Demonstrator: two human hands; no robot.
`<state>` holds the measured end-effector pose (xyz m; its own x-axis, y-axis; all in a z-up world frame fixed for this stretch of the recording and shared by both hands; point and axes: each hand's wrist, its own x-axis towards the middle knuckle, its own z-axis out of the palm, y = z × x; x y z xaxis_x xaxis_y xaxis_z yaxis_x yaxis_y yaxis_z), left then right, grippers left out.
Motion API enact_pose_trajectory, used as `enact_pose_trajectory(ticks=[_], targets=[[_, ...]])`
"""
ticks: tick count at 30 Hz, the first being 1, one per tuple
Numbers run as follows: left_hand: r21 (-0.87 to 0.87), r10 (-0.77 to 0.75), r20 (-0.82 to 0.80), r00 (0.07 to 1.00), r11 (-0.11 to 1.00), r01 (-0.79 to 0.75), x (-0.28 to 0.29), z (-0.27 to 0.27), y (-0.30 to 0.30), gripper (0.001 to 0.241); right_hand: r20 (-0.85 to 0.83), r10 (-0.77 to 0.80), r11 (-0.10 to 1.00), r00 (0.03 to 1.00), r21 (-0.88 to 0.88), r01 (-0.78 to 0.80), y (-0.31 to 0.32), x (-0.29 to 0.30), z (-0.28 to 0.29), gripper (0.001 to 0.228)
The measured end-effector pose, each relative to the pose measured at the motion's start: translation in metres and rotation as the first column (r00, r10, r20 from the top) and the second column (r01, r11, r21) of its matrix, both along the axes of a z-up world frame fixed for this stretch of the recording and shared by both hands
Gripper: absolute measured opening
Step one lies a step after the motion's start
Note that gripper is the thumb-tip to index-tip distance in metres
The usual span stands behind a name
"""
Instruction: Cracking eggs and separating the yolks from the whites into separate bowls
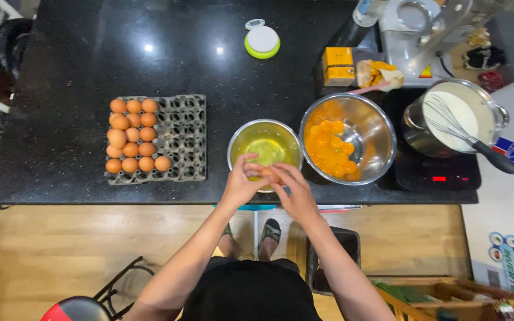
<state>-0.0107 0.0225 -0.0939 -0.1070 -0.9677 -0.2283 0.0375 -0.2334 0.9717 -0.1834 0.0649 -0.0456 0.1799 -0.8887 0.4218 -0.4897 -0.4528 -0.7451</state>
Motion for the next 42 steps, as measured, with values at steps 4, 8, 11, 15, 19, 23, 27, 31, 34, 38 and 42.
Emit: enact_pose_trajectory(ticks=[4, 8, 11, 15, 19, 23, 27, 31, 34, 38, 42], targets=[[-0.004, -0.100, 0.180, 0.979, 0.995, 0.103, 0.004, 0.021, 0.008, 0.099, -0.145, -0.080, 0.993, 0.986, -0.096, 0.067, 0.008, -0.017, 0.003, 0.044], [-0.291, 0.078, 0.383, 0.921, 0.956, 0.040, 0.019, -0.007, 0.007, 0.067, -0.455, -0.186, 0.982, 0.871, -0.049, 0.184, 0.013, -0.017, 0.020, 0.040], [-0.328, 0.099, 0.462, 0.881, 0.943, 0.066, 0.017, 0.002, 0.009, 0.053, -0.504, -0.155, 0.983, 0.850, 0.007, 0.184, 0.003, -0.025, 0.008, 0.035], [-0.425, 0.007, 0.462, 0.887, 0.879, 0.215, 0.009, 0.034, 0.000, 0.047, -0.357, -0.124, 0.984, 0.926, 0.073, 0.160, -0.019, -0.023, -0.009, 0.041], [-0.410, -0.073, 0.344, 0.936, 0.885, 0.219, -0.001, 0.048, -0.010, 0.041, -0.066, -0.163, 0.918, 0.984, 0.354, 0.176, -0.043, -0.016, -0.028, 0.042], [-0.324, -0.071, 0.194, 0.978, 0.937, 0.133, 0.001, 0.038, -0.025, 0.033, 0.248, -0.213, 0.827, 0.945, 0.561, 0.039, -0.052, -0.012, -0.034, 0.034], [-0.248, 0.000, 0.117, 0.993, 0.968, 0.029, 0.005, 0.021, -0.034, 0.038, 0.202, -0.181, 0.855, 0.962, 0.517, 0.052, -0.060, -0.008, -0.038, 0.043], [-0.193, 0.033, 0.159, 0.987, 0.981, -0.002, 0.002, 0.006, -0.038, 0.037, 0.154, -0.234, 0.892, 0.960, 0.426, 0.149, -0.056, 0.001, -0.021, 0.042], [-0.188, 0.048, 0.175, 0.983, 0.982, -0.014, 0.002, 0.005, -0.040, 0.038, 0.129, -0.276, 0.903, 0.953, 0.374, 0.211, -0.058, 0.006, -0.025, 0.043], [-0.135, 0.062, 0.185, 0.981, 0.990, -0.037, 0.005, 0.010, -0.041, 0.034, 0.056, -0.395, 0.847, 0.917, 0.408, 0.340, -0.063, 0.007, -0.034, 0.039], [-0.099, 0.088, 0.098, 0.991, 0.992, -0.078, 0.004, -0.012, -0.050, 0.032, 0.100, -0.419, 0.806, 0.902, 0.498, 0.319, -0.065, -0.001, -0.030, 0.040]])
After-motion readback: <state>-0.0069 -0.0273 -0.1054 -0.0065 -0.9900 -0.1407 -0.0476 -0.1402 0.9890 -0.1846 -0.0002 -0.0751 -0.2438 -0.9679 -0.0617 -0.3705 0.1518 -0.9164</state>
